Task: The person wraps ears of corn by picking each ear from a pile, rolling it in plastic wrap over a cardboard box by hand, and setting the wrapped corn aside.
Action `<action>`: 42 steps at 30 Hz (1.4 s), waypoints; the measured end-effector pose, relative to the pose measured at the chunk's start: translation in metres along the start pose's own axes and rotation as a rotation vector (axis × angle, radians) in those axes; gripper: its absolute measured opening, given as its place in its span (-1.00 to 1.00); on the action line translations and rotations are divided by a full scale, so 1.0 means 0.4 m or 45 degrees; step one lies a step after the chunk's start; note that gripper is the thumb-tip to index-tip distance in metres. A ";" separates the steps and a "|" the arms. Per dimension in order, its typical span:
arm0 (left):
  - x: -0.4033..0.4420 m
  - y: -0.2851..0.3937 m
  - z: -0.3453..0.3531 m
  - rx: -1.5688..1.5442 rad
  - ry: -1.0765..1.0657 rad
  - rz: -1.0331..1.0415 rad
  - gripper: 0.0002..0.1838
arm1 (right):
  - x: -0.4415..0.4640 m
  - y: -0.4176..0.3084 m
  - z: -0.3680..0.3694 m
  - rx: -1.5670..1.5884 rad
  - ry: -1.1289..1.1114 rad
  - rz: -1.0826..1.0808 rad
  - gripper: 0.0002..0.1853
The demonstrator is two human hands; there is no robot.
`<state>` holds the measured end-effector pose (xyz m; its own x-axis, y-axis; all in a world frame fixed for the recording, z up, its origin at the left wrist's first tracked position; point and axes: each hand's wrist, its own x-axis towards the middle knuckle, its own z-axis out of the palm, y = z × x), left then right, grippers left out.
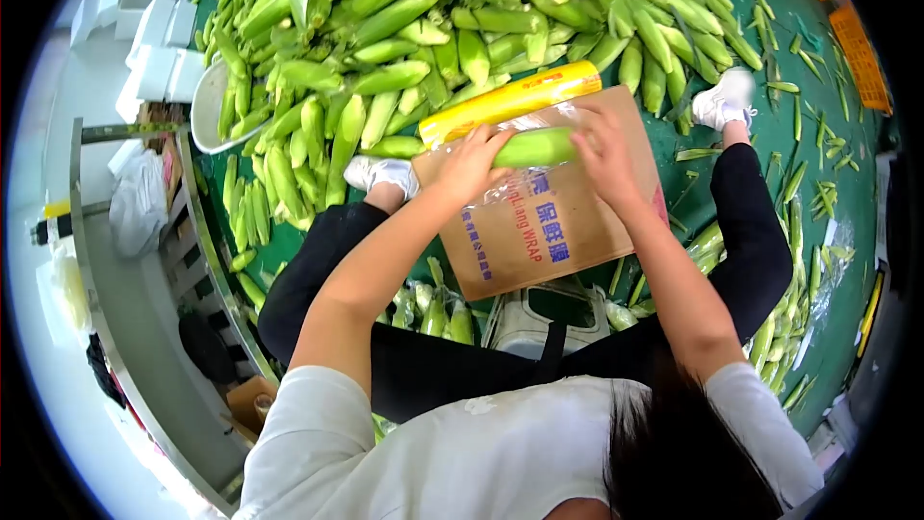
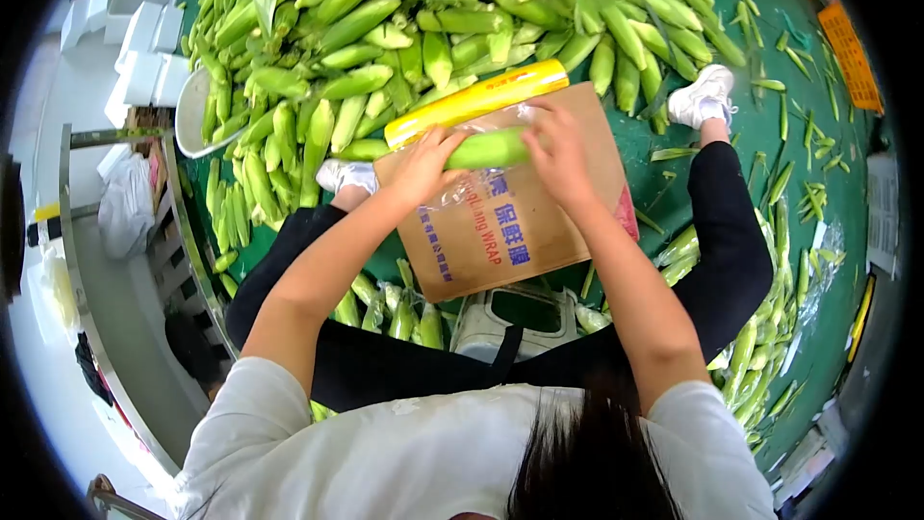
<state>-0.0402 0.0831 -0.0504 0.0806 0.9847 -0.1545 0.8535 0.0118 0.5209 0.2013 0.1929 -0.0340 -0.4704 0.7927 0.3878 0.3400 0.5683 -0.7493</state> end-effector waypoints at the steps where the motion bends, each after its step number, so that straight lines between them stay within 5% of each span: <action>1: 0.001 0.017 -0.007 0.092 0.103 0.015 -0.28 | 0.005 0.029 0.042 0.007 -0.185 0.052 -0.82; 3: -0.008 0.036 -0.027 0.295 0.307 0.051 -0.31 | -0.006 0.093 0.126 0.021 -0.546 0.141 -0.72; 6: -0.140 -0.019 0.026 0.501 0.259 0.442 -0.37 | 0.021 0.057 0.112 0.036 -0.471 -0.159 -0.42; 7: -0.191 -0.014 0.043 0.337 0.317 0.571 -0.44 | 0.025 0.061 0.103 -0.089 -0.592 -0.208 -0.19; 10: -0.239 -0.027 0.079 0.217 0.206 0.188 -0.52 | 0.062 0.050 0.083 -0.261 -0.805 -0.520 -0.17; 15: -0.202 -0.073 0.059 -0.030 0.374 0.261 -0.90 | 0.046 0.071 0.073 -0.086 -0.755 -0.303 -0.21; 22: -0.322 0.091 0.022 -0.403 -0.251 0.211 -0.90 | -0.123 -0.028 -0.110 -0.103 -1.313 -0.268 -0.24; 24: -0.293 0.094 0.088 -0.468 -0.122 0.204 -0.89 | -0.172 -0.048 -0.128 -0.069 -1.473 -0.109 -0.33; 26: -0.237 0.069 0.135 -0.431 0.012 0.262 -0.89 | -0.180 -0.025 -0.090 -0.203 -1.202 -0.285 -0.38; 28: -0.171 0.061 0.126 0.002 -0.189 0.297 -0.88 | -0.159 0.010 -0.036 -0.306 -1.053 -0.389 -0.44; 30: -0.102 0.057 0.081 0.412 -0.028 0.435 -0.50 | -0.072 0.039 0.035 -0.331 -0.785 -0.431 -0.50; 31: -0.060 0.057 0.032 0.358 -0.103 0.194 -0.28 | -0.014 0.040 0.060 -0.375 -0.621 -0.502 -0.54; 33: 0.027 -0.008 -0.096 -0.220 -0.300 -0.405 -0.17 | 0.062 0.028 0.081 -0.405 -0.867 -0.324 -0.57; 34: 0.046 -0.002 -0.177 -0.214 -0.133 -0.417 -0.16 | 0.091 0.019 0.097 -0.417 -0.984 -0.229 -0.58; 36: 0.089 -0.050 -0.191 0.030 0.199 -0.245 -0.32 | 0.045 -0.042 0.112 -0.354 -0.964 -0.376 -0.51; 38: 0.142 -0.033 -0.154 -0.151 0.092 0.010 -0.44 | 0.014 -0.043 0.128 -0.464 -0.691 -0.607 -0.45; 40: 0.196 -0.049 -0.026 -0.356 0.015 0.417 -0.46 | -0.012 -0.048 0.151 -0.517 -0.982 -0.358 -0.39; 42: 0.179 -0.012 0.089 0.010 0.059 0.491 -0.47 | -0.023 -0.066 0.144 -0.484 -1.250 -0.125 -0.36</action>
<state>-0.0202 0.1472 -0.0938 0.3736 0.9232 0.0896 0.7690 -0.3623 0.5267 0.1497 0.1578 -0.0486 -0.9041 0.3100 -0.2941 0.4177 0.7864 -0.4550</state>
